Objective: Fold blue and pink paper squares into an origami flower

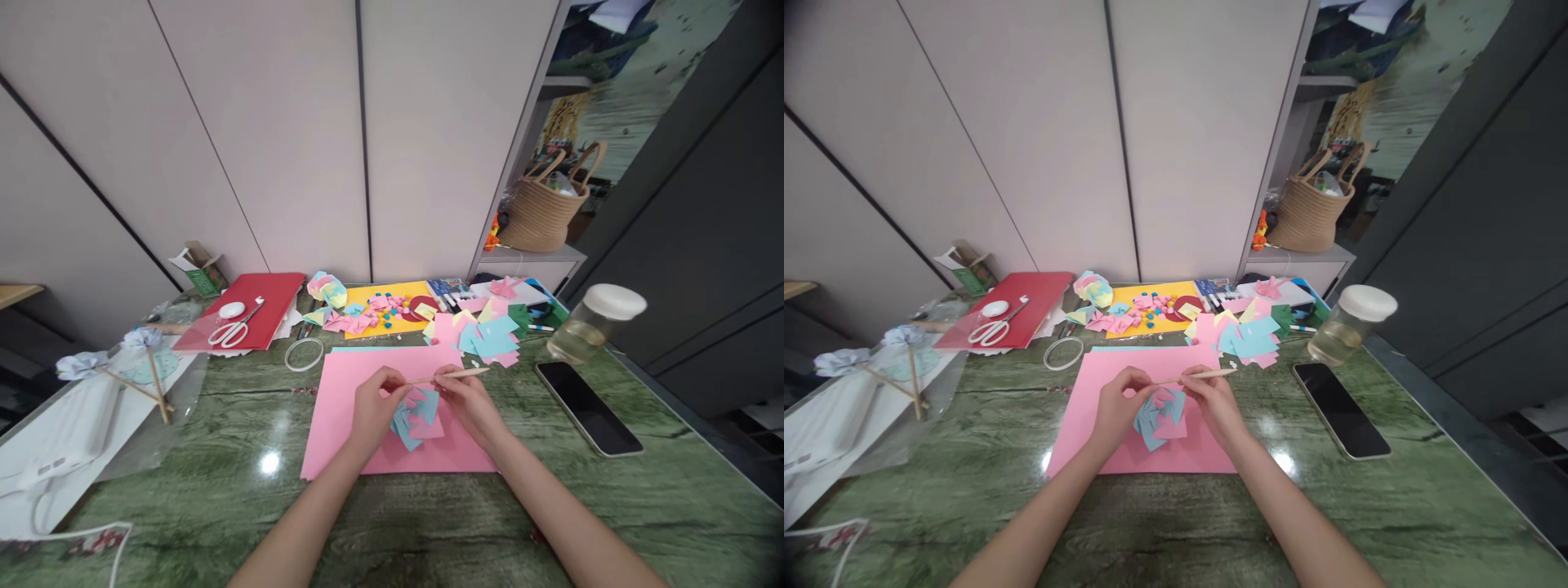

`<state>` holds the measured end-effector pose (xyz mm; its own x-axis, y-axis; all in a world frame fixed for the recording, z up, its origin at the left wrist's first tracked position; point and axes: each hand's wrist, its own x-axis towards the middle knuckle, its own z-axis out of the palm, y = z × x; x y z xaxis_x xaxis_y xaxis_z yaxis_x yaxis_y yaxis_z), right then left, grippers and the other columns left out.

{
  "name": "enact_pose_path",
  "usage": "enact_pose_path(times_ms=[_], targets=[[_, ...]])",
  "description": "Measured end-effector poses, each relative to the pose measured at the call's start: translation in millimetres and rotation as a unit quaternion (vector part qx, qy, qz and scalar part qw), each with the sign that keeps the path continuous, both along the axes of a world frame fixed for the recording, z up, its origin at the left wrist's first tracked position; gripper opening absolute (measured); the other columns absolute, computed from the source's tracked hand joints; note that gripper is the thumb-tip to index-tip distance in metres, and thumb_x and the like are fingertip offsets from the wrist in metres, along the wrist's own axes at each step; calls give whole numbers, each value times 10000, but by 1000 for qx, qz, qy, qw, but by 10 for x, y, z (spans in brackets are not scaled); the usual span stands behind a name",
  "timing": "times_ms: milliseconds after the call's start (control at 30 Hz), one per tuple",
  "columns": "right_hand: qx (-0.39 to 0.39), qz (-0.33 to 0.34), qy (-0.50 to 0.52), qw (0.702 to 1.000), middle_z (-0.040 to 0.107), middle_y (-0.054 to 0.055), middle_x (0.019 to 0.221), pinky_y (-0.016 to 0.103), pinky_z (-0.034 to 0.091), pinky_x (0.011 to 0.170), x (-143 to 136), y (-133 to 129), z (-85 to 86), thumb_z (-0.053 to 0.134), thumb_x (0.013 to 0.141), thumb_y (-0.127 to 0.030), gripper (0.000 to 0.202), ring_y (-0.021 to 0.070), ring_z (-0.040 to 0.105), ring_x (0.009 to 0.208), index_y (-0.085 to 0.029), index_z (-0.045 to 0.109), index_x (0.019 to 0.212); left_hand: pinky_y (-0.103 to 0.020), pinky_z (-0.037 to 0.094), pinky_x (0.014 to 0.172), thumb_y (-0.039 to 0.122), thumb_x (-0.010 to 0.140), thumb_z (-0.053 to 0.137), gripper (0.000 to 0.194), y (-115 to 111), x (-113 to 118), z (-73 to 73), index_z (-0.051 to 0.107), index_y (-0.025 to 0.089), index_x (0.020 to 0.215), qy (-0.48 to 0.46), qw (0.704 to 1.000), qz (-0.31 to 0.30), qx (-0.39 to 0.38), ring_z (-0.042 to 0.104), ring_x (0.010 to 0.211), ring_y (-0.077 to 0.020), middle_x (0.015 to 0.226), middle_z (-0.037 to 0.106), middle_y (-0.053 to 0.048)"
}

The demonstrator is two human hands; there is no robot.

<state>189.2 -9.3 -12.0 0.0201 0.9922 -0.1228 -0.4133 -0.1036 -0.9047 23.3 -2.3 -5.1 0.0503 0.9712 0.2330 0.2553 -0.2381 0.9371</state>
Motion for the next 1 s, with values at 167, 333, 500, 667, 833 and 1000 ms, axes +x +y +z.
enact_pose_path(times_ms=[167,333,500,667,833,1000], targets=[[-8,9,3,1000,551,-6,656,243,369,602,6,4,0,703,605,-264,128,113,502,642,-185,617,656,-238,452,630,202,686,587,30,-28,-13,7,606,180,676,26,998,-33,48,559,630,-116,674,617,6],[-16,12,2,1000,559,-2,654,247,370,596,11,2,-7,702,600,-281,142,123,515,644,-187,611,655,-246,452,625,225,684,596,43,-20,-14,-17,613,186,691,31,998,-23,55,560,629,-121,679,624,3],[-16,15,9,1000,568,2,652,249,374,597,14,-6,-3,699,596,-283,146,126,522,645,-183,613,659,-238,443,626,226,680,607,45,-10,-13,-21,617,184,694,32,998,-21,44,560,634,-117,675,630,10],[-12,17,9,1000,572,4,657,253,380,604,11,-15,12,703,597,-280,138,125,521,647,-183,616,644,-250,444,630,234,678,603,53,-4,-13,-12,618,185,687,36,999,-15,33,561,638,-125,679,634,7],[-6,5,-5,1000,581,15,657,265,393,613,4,-9,7,713,593,-300,162,134,525,644,-177,618,639,-272,437,650,260,685,608,69,4,-27,-18,626,193,688,88,995,-1,49,564,670,-143,694,642,-1],[10,-11,-24,1000,576,9,636,275,385,616,7,3,-12,713,596,-318,169,136,515,631,-180,622,634,-278,414,669,298,720,601,95,7,-49,-63,625,206,716,188,975,-6,117,558,709,-153,723,647,-11]])
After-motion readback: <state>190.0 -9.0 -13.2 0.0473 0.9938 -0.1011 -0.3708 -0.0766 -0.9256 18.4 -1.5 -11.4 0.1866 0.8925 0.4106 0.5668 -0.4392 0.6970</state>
